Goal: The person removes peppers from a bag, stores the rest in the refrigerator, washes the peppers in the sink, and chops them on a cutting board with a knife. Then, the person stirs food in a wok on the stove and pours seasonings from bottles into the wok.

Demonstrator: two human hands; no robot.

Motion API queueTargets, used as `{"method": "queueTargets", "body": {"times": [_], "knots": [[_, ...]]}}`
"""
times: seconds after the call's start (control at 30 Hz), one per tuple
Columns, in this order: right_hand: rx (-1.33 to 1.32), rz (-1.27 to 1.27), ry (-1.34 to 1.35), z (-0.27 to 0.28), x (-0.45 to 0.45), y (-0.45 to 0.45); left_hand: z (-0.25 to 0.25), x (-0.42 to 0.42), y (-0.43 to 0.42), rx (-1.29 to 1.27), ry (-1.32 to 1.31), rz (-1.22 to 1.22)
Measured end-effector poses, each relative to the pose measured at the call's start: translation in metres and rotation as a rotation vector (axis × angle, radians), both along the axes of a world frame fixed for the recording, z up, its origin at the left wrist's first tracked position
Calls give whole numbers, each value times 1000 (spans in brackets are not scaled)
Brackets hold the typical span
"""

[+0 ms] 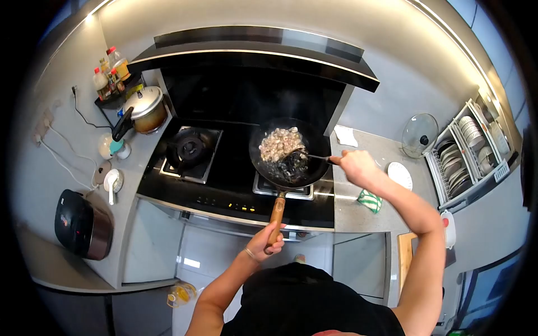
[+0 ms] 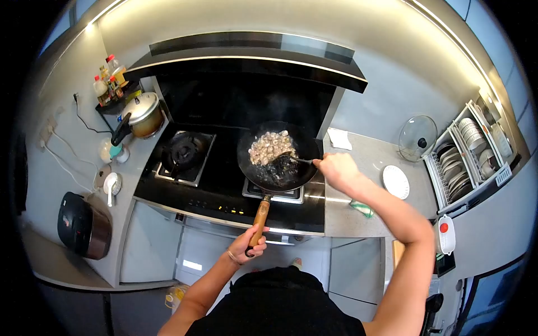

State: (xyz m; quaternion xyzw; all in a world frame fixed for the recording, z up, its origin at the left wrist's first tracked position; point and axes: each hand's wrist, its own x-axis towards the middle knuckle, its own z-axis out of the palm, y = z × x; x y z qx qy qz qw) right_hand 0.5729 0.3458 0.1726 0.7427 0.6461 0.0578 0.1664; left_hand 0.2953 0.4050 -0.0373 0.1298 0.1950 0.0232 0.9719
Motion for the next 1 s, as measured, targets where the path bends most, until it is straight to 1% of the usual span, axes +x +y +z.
{"method": "queueTargets", "body": {"times": [0.03,0.13,0.17,0.27,0.33,0.37,0.47,0.5,0.57,0.6,0.67,0.7,0.77,0.87,0.9,1.0], "knots": [[-61,6,-2,19,-3,-7,0,-1,-1,1,0,5],[-143,84,-31,46,-9,-31,1,-2,1,19,5,3],[-152,124,-28,46,-8,-37,3,-2,2,35,2,-4],[-179,78,33,18,-5,-32,2,-2,4,22,-16,-25],[-76,48,42,-18,12,-14,1,-1,5,6,-16,-24],[-25,33,46,-23,16,-7,1,-1,4,-2,-16,-23],[-8,-20,61,-4,25,10,5,-1,1,17,5,-19],[-82,-23,49,12,24,10,6,-2,1,23,14,-15],[-151,-2,124,46,3,3,6,0,0,28,28,-4],[-161,40,123,52,-5,-1,5,0,0,26,26,2],[-170,122,122,54,-23,-12,9,0,0,29,17,-1],[-221,131,113,51,-36,-13,10,0,0,32,12,-5],[-154,173,173,24,-45,-10,10,2,-1,29,24,-1],[-4,117,140,-9,-29,10,7,-1,-3,35,23,-11],[52,110,117,-13,-20,15,7,1,-1,44,13,-11],[-68,118,126,30,-31,4,4,0,0,30,28,-6]]}}
